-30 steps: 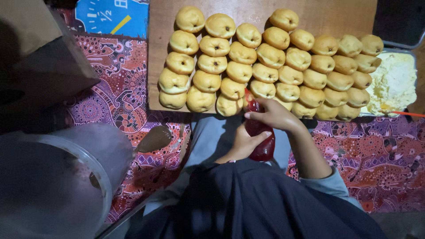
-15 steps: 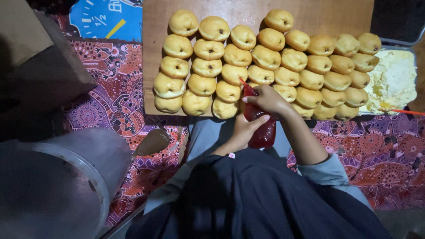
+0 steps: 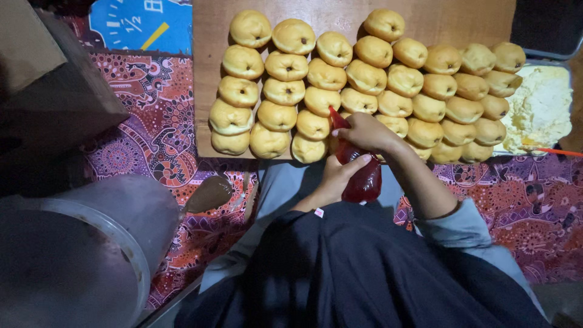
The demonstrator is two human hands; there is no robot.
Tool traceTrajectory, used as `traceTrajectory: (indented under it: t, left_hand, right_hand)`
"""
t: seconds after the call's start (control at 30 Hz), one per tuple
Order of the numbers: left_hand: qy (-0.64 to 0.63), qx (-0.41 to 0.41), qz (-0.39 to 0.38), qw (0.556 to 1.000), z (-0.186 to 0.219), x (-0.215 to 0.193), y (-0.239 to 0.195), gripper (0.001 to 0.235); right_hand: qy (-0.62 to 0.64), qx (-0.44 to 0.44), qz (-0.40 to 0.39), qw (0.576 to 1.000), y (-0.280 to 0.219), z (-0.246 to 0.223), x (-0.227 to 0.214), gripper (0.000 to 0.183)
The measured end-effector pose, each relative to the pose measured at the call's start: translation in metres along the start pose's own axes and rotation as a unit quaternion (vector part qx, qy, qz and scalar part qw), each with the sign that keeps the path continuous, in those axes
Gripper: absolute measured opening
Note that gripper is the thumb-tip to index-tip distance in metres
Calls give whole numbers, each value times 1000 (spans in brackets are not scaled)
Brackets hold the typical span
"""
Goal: The person sits on the floor and fills rows of small round buns with a dark filling using a piping bag. They then switch to a red filling and continue filling the remaining buns on the wooden board.
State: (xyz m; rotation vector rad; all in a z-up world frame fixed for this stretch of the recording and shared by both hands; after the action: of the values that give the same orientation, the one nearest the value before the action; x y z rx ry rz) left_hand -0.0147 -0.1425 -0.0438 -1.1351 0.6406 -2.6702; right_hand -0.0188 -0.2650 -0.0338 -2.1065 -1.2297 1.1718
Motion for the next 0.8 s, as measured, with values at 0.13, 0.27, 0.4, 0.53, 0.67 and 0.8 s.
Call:
traceTrajectory:
  t: [0.13,0.27,0.4,0.53,0.67,0.8]
  left_hand:
    - [-20,-3,8,1000,2,1,2,39]
    - [-54,-14,-1,998,5,2,6,43]
    - [-4,-19,18,1000,9,0,7,44]
    - [38,12,31,999,19,2,3,47]
    - [15,-6,13,1000,15,12,-2,42]
    - [77,18,20,997,19,13,-9,34]
  right_hand:
    - [-18,-27,-19,999,8,-4,2,42]
    - [-30,5,-13,999,20,4,2,46]
    - [-70,-1,43,997,31,0,-8,50]
    - [-55,13,32,998,39,3,-10,46]
    - [-38,11,32,999,47,4,-10,44]
    - [3,9,25,1000,50,7,-8,43]
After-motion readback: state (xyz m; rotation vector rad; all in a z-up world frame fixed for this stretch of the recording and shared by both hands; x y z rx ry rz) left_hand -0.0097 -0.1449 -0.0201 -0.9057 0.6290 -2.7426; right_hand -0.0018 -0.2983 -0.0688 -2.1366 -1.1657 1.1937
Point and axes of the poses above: each hand's wrist, its own y-axis towards the middle knuckle, its own x-axis out of the palm, z = x × y, the point moved 10 cm from there along y, towards the middle knuckle, and after that the axes turned 11 degrees about y, right-handed, at the moved point
